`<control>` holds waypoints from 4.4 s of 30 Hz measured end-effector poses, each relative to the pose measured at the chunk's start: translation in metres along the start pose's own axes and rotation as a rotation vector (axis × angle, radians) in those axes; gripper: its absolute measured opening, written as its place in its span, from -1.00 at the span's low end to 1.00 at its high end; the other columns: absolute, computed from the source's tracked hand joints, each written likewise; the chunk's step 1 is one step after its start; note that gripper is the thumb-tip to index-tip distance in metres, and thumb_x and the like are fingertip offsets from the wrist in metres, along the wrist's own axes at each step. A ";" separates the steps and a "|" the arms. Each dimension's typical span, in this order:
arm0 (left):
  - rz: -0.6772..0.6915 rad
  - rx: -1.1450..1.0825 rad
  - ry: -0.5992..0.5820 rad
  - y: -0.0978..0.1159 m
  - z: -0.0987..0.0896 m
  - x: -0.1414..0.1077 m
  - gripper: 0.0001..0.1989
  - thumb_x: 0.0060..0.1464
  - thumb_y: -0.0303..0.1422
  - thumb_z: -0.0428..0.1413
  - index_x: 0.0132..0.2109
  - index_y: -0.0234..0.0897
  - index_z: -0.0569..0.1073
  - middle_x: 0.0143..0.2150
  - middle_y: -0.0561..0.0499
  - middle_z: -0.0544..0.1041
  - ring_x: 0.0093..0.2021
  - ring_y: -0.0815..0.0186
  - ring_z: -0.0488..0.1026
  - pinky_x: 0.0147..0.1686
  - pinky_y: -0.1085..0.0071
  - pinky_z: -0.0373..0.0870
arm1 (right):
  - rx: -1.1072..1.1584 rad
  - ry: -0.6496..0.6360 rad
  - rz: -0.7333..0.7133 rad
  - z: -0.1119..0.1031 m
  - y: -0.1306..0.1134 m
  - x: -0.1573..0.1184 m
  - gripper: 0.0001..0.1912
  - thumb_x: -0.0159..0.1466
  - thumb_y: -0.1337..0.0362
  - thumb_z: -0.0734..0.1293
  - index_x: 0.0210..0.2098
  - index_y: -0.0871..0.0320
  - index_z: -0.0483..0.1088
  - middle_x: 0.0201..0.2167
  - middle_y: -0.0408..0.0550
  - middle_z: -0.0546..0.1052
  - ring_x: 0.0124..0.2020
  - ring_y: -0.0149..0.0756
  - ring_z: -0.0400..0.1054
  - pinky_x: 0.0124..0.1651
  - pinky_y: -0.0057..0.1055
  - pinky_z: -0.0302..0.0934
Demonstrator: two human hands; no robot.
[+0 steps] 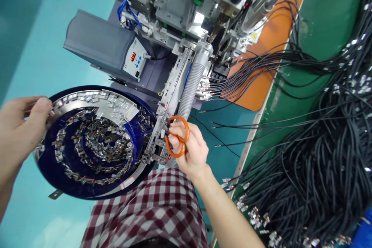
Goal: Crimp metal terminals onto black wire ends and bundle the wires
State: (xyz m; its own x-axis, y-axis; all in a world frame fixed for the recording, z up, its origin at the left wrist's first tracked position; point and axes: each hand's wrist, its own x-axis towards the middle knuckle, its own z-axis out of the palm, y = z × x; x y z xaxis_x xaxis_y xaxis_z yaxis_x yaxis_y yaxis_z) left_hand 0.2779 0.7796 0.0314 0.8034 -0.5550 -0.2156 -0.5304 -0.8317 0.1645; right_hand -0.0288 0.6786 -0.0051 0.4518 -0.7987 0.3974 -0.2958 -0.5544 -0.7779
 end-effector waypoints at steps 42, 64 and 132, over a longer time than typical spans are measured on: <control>-0.050 -0.053 -0.024 -0.010 0.010 -0.001 -0.36 0.13 0.10 -0.25 -0.01 -0.25 0.45 -0.16 -0.19 0.53 -0.11 -0.01 0.43 -0.11 0.04 0.35 | 0.122 -0.120 0.033 -0.012 -0.028 -0.035 -0.79 0.26 0.39 0.24 -0.13 0.18 0.41 -0.27 0.07 0.52 -0.22 -0.18 0.45 -0.29 -0.20 0.43; -0.044 -0.052 -0.006 -0.010 0.010 -0.002 -0.36 0.13 0.10 -0.23 0.05 -0.23 0.42 -0.10 -0.18 0.53 -0.04 -0.06 0.42 -0.07 0.00 0.34 | -0.043 -0.001 -0.010 0.005 0.004 0.008 -0.80 0.22 0.44 0.29 -0.16 0.13 0.42 -0.23 0.01 0.51 -0.15 -0.21 0.42 -0.12 -0.23 0.39; -0.088 -0.034 0.008 -0.010 0.010 0.001 -0.48 0.15 0.00 -0.19 0.00 -0.18 0.45 -0.14 -0.11 0.54 -0.07 0.01 0.42 -0.07 0.07 0.34 | 0.012 0.047 0.069 -0.013 -0.011 -0.002 -0.85 0.26 0.39 0.24 -0.21 0.17 0.42 -0.32 0.02 0.51 -0.26 -0.20 0.44 -0.28 -0.21 0.41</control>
State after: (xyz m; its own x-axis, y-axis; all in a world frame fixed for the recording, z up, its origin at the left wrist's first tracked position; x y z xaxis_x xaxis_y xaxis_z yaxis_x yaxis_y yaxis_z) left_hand 0.2815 0.7875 0.0194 0.8489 -0.4792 -0.2227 -0.4480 -0.8762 0.1777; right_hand -0.0372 0.6835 0.0086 0.3903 -0.8453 0.3650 -0.3146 -0.4949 -0.8100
